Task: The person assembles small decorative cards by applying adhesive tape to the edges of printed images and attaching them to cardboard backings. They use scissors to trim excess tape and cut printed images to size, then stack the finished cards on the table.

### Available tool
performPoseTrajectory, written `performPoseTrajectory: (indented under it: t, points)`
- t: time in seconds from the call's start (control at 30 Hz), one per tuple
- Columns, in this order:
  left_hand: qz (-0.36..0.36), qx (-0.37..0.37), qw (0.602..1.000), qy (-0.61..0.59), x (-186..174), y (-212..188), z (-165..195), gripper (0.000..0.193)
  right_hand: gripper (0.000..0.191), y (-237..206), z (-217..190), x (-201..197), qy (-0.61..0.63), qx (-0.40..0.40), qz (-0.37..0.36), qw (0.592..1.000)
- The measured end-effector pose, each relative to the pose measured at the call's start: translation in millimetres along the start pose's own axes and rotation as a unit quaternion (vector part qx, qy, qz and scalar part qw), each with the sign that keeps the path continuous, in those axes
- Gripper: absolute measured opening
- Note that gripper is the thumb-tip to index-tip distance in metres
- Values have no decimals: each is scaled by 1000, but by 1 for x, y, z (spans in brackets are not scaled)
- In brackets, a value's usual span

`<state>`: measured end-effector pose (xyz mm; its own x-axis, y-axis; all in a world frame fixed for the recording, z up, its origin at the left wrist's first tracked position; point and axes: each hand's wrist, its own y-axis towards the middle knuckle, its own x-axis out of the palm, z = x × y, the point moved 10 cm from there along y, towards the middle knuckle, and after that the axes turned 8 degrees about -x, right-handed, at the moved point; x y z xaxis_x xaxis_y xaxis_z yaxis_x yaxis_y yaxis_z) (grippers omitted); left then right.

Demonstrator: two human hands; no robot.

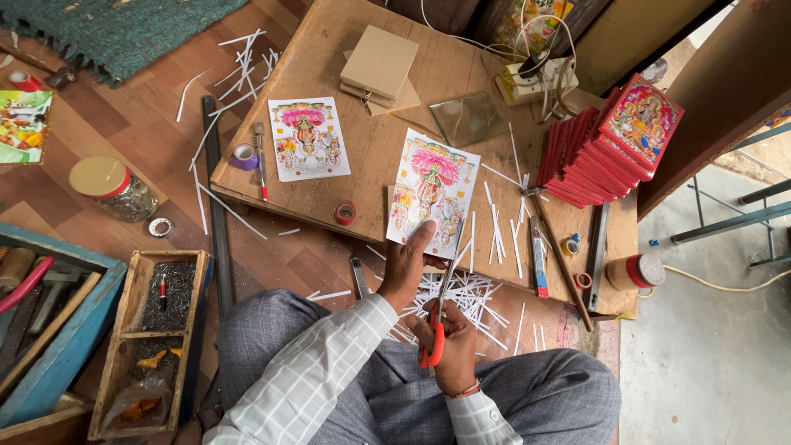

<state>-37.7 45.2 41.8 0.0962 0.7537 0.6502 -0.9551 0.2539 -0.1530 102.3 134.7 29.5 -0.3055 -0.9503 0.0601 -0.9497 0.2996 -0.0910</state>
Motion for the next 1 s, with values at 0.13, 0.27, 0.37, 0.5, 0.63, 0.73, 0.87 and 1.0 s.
performPoseTrajectory:
  t: [0.13,0.27,0.37,0.5,0.63,0.73,0.87,1.0]
  points:
    - [7,0,1000,28,-3,0,-3,37,31,1,-2,3,8,-3,-27,1000]
    - [18,-33,997,63,-4,-2,-16,35,35,5,-8,0,24,-9,-30,999]
    - [18,-43,997,67,1,-5,-24,34,36,8,-14,-4,20,-18,-26,999]
    - [-1,-16,996,90,7,-9,-20,33,37,12,-21,-8,22,-40,-22,999]
    - [1,-27,993,115,7,-13,-21,33,38,15,-21,-12,28,-39,-10,999]
    - [-14,-1,990,140,10,-15,-15,35,36,16,-22,-11,31,-49,-9,998]
    - [-14,-14,993,120,10,-14,-17,32,33,16,-21,-14,10,-55,8,998]
    - [-13,-24,993,117,11,-12,-21,31,30,15,-23,-15,3,-67,17,998]
